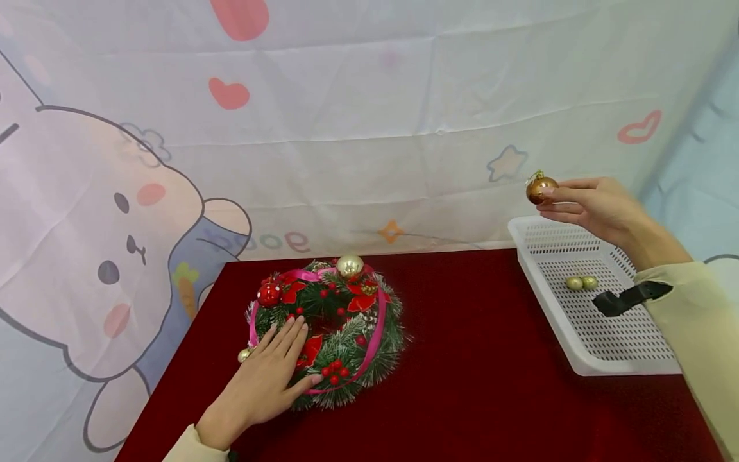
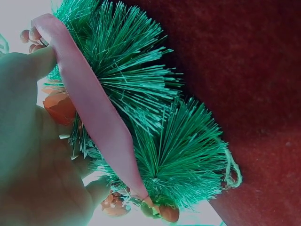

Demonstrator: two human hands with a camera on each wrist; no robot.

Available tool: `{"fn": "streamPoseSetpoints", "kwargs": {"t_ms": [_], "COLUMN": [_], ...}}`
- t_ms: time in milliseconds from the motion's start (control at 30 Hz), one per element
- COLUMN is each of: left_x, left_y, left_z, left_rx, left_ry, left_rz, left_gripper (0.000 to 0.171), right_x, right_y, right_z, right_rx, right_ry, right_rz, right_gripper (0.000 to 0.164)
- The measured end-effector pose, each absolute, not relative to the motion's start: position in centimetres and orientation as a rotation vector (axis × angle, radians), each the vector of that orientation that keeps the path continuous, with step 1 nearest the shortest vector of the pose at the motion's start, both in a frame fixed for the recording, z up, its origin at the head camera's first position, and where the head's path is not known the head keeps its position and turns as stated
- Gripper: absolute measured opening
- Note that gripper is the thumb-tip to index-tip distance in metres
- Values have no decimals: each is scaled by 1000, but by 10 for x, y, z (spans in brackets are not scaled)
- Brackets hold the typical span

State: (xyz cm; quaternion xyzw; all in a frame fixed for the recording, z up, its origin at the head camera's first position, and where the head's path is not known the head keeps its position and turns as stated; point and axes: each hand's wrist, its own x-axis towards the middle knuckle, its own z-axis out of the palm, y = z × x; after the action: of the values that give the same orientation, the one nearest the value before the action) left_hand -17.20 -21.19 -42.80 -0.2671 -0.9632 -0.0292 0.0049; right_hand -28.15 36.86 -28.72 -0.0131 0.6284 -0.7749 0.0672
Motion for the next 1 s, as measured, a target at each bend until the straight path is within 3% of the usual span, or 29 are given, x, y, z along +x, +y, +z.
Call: {"fn": "streamPoseSetpoints", "kwargs": {"t_ms": [400,1000], "left_x": [-171,-170], "left_y": [-210,-213], "left_z": [-427,-429], "left_rx": [-851,-825], "left_ry": [-2991,-3004], "left_rz": [-84,-89], "left_gripper": [89,89], "right_x": [-279,-280], "right_y": [421,472], "right_z": [-302,-336], "right_rx": [72,334], "right_ry": [1781,1711], "right_rz": [-2399,-2366], "right_gripper": [29,27]}}
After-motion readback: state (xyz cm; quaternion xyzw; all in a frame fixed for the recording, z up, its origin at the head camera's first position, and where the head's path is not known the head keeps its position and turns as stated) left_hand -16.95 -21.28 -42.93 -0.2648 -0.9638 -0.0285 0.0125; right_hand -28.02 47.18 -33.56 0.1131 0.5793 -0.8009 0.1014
